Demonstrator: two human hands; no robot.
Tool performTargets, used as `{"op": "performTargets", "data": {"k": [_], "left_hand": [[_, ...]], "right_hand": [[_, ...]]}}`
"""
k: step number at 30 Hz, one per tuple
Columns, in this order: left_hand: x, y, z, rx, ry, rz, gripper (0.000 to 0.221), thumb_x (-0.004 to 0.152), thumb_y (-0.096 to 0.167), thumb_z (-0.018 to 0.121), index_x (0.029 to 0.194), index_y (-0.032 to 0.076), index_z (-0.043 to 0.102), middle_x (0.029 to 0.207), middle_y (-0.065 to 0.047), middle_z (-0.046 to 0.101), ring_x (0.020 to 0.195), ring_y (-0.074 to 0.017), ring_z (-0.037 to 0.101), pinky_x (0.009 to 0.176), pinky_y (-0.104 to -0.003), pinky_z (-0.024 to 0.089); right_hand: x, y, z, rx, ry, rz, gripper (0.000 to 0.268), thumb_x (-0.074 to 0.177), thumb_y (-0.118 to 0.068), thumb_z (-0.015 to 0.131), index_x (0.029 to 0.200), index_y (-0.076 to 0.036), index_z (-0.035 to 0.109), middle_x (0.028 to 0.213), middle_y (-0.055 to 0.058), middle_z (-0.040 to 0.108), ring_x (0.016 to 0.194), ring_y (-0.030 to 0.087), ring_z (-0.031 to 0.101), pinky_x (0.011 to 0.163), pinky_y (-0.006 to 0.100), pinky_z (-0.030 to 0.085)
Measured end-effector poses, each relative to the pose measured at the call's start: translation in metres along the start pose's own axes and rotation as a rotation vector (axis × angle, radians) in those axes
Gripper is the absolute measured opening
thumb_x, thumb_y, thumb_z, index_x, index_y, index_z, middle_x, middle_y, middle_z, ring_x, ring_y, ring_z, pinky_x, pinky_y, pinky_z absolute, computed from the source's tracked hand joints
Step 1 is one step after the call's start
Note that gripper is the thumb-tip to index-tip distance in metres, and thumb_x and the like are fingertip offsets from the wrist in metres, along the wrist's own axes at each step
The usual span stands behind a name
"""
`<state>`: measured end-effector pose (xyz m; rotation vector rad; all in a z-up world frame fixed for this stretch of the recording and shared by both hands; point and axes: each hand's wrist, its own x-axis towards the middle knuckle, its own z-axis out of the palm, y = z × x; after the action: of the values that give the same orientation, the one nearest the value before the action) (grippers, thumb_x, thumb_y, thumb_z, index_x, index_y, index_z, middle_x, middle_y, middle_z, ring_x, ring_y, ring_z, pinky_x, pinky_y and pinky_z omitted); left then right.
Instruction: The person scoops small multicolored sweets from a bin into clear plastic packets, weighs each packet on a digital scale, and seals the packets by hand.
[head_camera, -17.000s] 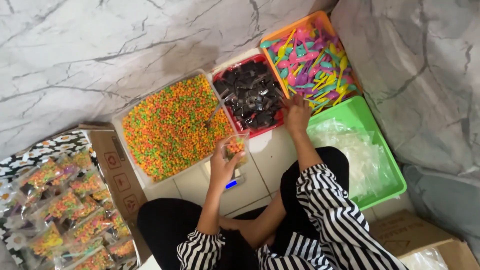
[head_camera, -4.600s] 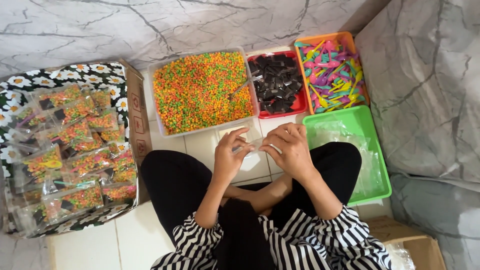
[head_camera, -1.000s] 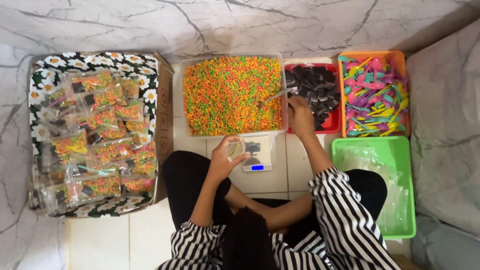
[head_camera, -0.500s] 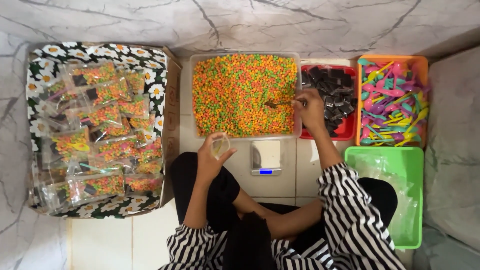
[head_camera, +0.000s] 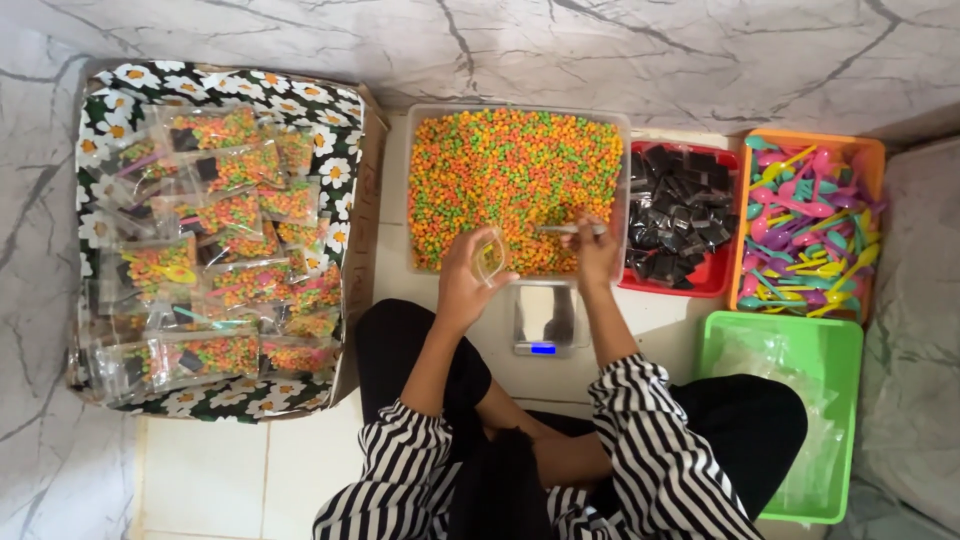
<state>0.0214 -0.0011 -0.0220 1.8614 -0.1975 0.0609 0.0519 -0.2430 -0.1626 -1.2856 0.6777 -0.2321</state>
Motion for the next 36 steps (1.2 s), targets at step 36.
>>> {"op": "performTargets", "data": {"k": [36], "left_hand": [[0.026, -0.019, 0.006, -0.09, 0.114, -0.115, 0.061, 0.086, 0.017, 0.088, 0.136, 0.01, 0.053, 0.12, -0.01, 0.049, 0.117, -0.0315, 0.056, 0.103, -0.052, 0.046]], "right_hand": [[-0.063, -0.094, -0.008, -0.62, -0.094, -0.262, 0.02, 0.095, -0.008, 0.062, 0.113, -0.007, 0.071, 0.083, 0.017, 0.076, 0.072, 0.033, 0.076, 0.07, 0.045, 0.06]]}}
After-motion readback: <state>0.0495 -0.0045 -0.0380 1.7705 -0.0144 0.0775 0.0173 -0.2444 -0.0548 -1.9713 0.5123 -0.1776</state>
